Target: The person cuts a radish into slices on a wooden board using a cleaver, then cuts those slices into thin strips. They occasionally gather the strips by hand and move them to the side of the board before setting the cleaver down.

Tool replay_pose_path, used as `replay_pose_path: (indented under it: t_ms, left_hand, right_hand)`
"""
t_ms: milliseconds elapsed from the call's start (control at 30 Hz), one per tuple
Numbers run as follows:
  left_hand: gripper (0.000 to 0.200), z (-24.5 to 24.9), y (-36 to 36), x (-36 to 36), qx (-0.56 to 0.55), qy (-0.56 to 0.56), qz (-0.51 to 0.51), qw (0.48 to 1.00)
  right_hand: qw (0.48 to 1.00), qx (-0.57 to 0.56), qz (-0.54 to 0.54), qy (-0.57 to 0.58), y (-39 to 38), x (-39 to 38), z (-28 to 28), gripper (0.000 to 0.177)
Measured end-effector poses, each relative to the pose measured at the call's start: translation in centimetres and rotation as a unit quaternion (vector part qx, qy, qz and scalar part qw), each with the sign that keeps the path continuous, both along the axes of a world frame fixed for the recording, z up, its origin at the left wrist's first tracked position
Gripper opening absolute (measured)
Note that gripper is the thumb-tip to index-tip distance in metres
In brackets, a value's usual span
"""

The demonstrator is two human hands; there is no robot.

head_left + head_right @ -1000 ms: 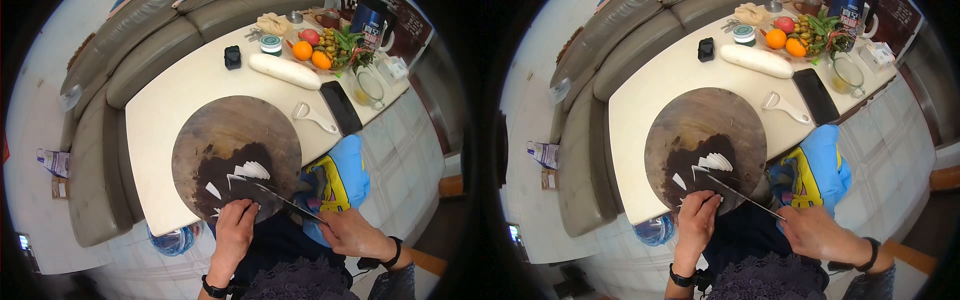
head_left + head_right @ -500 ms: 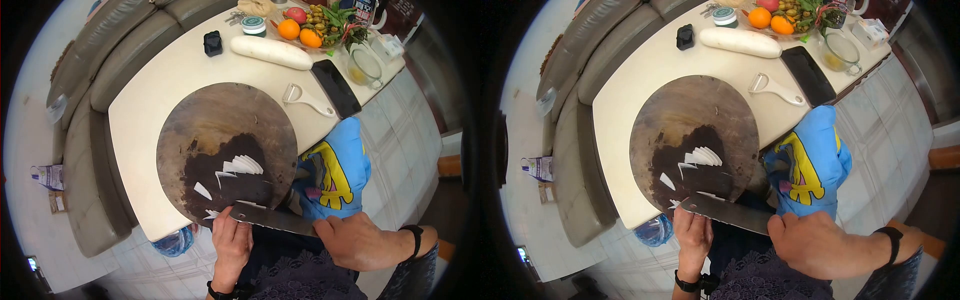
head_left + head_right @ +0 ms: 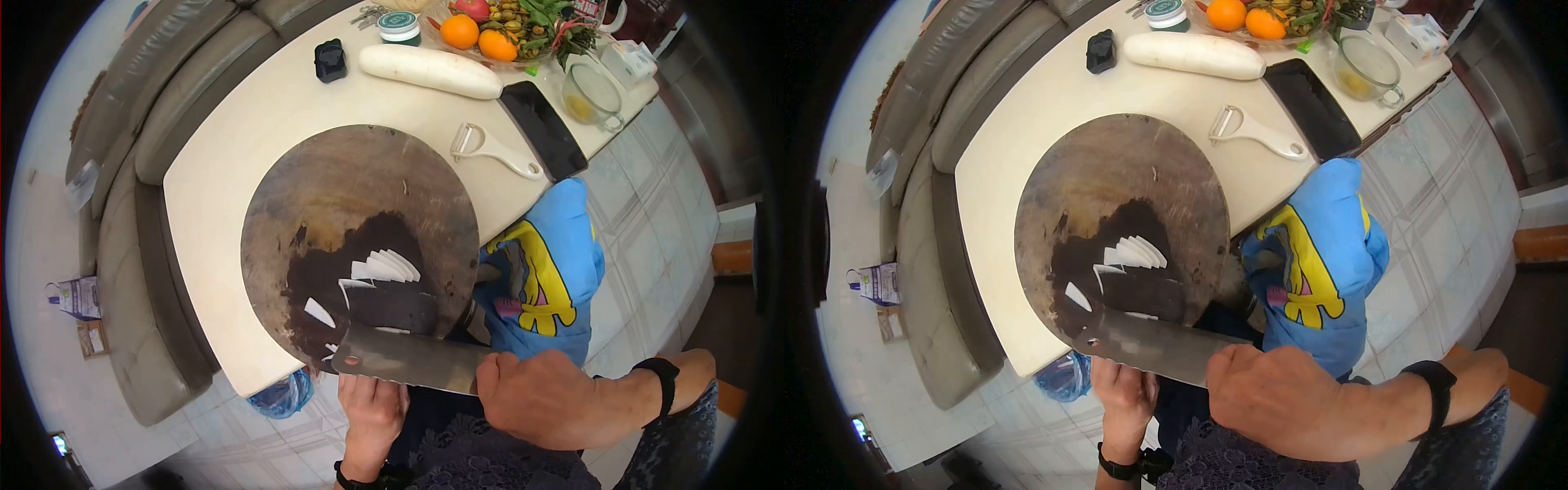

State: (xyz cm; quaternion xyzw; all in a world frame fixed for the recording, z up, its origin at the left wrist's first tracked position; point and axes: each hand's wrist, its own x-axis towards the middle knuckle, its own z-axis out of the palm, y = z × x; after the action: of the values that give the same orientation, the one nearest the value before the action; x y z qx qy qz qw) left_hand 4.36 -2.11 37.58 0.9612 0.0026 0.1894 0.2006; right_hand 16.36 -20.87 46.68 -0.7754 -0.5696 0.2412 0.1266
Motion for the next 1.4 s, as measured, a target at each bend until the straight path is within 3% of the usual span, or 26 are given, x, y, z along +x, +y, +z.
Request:
replay_pose_path:
  t_ms: [167, 233, 367, 633, 1333, 1400]
  left_hand:
    - [0.032, 0.1, -0.2, 0.7, -0.014, -0.032, -0.005, 0.999]
    - [0.03, 0.2, -0.2, 1.0, 0.0, -0.042, 0.001, 0.999]
    - [0.023, 0.1, -0.5, 0.9, 0.003, -0.042, 0.016, 0.999]
    - [0.022, -0.2, -0.8, 1.3, -0.013, -0.076, 0.034, 0.996]
    - [0.026, -0.4, 0.0, 0.9, -0.05, -0.052, 0.014, 0.997]
    - [0.027, -0.3, -0.1, 0.9, -0.055, -0.052, 0.011, 0.997]
  right_hand:
    - [0.999, -0.03, 0.002, -0.036, -1.0, -0.5, 0.8, 0.02]
    - [0.999, 0.004, -0.008, 0.041, -0.6, -0.4, 0.5, 0.022]
    - [0.999, 0.028, 0.001, 0.04, 0.6, -0.3, -0.5, 0.026]
    - [0.986, -0.073, -0.062, 0.138, -0.8, 0.7, 0.8, 0.02]
    - [0.976, -0.166, -0.011, 0.138, -1.0, 1.0, 2.2, 0.031]
    - [0.982, -0.124, -0.019, 0.142, -0.4, 0.8, 1.7, 0.028]
